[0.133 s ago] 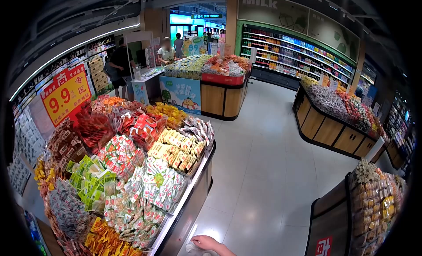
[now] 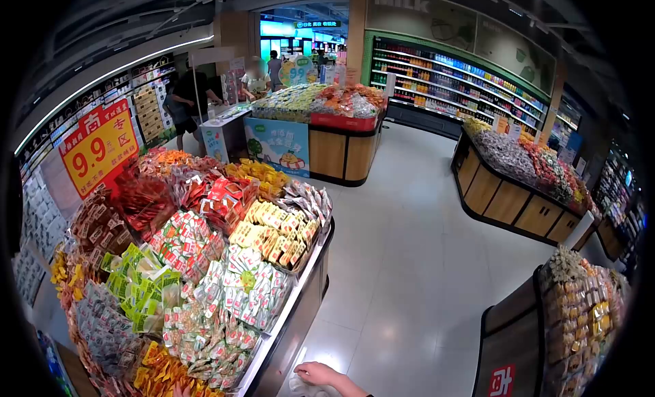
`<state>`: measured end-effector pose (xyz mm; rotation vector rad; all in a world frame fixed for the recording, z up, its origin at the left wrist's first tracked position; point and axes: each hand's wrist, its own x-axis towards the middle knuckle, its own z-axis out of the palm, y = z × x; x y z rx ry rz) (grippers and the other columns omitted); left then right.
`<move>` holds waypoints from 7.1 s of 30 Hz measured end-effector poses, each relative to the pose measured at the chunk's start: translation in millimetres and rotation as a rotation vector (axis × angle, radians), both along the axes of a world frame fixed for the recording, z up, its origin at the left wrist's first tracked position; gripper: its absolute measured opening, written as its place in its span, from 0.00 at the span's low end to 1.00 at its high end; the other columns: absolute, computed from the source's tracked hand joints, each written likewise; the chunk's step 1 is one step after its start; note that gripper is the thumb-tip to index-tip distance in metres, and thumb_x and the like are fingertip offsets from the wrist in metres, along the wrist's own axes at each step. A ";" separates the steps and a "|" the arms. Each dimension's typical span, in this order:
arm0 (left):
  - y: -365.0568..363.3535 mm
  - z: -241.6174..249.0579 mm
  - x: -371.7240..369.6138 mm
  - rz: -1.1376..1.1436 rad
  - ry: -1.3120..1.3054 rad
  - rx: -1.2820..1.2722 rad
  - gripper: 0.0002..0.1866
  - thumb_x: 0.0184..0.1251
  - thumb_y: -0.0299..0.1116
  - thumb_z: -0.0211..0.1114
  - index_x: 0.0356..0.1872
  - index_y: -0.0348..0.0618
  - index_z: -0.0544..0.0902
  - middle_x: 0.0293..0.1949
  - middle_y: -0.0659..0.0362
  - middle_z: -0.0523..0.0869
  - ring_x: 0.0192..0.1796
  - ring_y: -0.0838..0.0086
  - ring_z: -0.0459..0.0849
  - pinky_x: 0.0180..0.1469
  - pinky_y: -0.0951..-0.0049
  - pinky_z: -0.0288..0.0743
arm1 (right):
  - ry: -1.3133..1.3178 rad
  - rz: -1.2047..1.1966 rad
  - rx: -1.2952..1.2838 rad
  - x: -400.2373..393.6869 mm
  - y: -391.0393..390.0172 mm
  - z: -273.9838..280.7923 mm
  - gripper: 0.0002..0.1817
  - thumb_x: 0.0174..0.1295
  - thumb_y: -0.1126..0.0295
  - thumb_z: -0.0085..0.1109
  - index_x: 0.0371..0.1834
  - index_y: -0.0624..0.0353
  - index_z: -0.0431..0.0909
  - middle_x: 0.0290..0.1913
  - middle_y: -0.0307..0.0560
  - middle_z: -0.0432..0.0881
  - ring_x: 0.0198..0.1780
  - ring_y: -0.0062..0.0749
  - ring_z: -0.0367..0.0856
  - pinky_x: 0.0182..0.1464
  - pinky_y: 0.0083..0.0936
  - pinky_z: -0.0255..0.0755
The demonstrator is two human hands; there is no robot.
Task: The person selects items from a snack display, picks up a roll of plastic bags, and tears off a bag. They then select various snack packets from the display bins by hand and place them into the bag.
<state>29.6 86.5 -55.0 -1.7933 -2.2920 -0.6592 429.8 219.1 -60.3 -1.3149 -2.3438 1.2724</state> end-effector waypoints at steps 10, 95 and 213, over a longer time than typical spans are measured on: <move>114.5 40.7 -3.2 -0.216 -0.111 -0.356 0.31 0.57 0.43 0.58 0.61 0.38 0.68 0.64 0.45 0.67 0.67 0.53 0.62 0.69 0.52 0.49 | 0.022 -0.075 0.149 -41.3 82.3 24.1 0.15 0.66 0.62 0.46 0.48 0.56 0.77 0.48 0.47 0.80 0.49 0.44 0.78 0.51 0.37 0.72; 174.5 40.9 37.9 0.521 -0.384 -0.182 0.17 0.55 0.30 0.64 0.47 0.41 0.77 0.48 0.50 0.78 0.55 0.55 0.73 0.56 0.59 0.68 | 0.324 0.053 0.244 12.5 452.4 54.4 0.11 0.67 0.71 0.52 0.48 0.64 0.75 0.44 0.42 0.80 0.45 0.22 0.77 0.49 0.20 0.69; 61.8 77.2 67.5 0.074 -0.426 0.026 0.21 0.51 0.17 0.56 0.46 0.48 0.80 0.52 0.59 0.79 0.59 0.58 0.72 0.61 0.59 0.66 | 0.339 0.216 0.126 -111.2 244.3 63.5 0.07 0.59 0.77 0.55 0.39 0.65 0.80 0.36 0.48 0.83 0.37 0.29 0.81 0.42 0.22 0.73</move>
